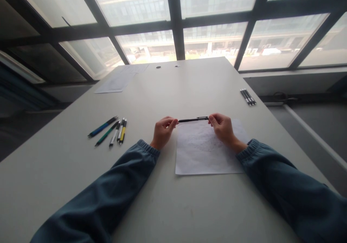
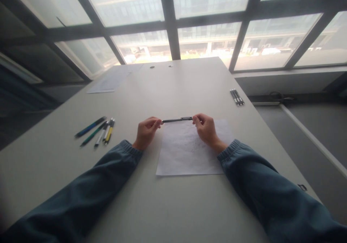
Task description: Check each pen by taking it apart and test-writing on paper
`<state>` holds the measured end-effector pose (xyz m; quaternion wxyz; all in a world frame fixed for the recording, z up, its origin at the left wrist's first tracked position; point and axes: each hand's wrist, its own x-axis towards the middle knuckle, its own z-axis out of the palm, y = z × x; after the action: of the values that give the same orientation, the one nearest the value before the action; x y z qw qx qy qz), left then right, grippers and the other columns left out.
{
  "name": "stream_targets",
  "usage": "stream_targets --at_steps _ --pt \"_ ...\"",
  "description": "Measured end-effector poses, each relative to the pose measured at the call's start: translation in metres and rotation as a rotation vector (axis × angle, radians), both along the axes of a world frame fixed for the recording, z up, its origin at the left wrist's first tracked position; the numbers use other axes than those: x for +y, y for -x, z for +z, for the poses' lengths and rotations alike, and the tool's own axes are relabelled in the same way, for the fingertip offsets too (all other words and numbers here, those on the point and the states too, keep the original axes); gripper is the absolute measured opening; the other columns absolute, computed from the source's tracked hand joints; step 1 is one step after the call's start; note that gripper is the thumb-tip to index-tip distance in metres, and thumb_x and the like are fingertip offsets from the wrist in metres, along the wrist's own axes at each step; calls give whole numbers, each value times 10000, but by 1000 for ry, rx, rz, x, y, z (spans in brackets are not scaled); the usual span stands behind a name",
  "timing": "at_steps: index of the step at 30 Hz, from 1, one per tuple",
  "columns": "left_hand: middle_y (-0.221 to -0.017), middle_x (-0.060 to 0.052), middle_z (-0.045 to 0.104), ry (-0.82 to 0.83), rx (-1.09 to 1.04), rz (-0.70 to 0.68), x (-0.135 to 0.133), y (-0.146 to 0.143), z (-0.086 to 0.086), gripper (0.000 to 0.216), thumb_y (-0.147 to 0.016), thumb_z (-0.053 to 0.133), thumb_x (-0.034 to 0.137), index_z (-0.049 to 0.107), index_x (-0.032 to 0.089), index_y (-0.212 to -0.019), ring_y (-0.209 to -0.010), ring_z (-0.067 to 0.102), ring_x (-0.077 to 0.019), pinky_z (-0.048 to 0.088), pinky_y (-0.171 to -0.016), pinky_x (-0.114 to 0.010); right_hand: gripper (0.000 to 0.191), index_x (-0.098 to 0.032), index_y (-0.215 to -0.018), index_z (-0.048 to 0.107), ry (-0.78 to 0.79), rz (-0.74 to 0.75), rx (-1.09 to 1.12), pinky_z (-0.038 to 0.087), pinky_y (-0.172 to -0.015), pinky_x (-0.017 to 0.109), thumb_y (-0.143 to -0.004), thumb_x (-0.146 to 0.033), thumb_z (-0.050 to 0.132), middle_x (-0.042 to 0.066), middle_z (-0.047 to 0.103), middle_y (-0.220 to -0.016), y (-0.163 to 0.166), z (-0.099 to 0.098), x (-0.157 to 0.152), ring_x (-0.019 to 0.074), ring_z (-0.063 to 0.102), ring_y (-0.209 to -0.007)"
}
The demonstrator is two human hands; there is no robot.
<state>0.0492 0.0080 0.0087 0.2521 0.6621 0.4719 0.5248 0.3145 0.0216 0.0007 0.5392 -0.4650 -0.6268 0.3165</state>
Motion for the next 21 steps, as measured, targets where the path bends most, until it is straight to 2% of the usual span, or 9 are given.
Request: stream_targets --at_steps 21 --pt "-698 -41 661 -16 44 14 -3 -2 6 359 -919 647 456 743 180 -708 -635 599 -135 445 -595 -262 398 -178 -689 660 8 -6 -13 402 -530 271 -920 -495 591 24 624 -611 0 -1 1 149 530 -558"
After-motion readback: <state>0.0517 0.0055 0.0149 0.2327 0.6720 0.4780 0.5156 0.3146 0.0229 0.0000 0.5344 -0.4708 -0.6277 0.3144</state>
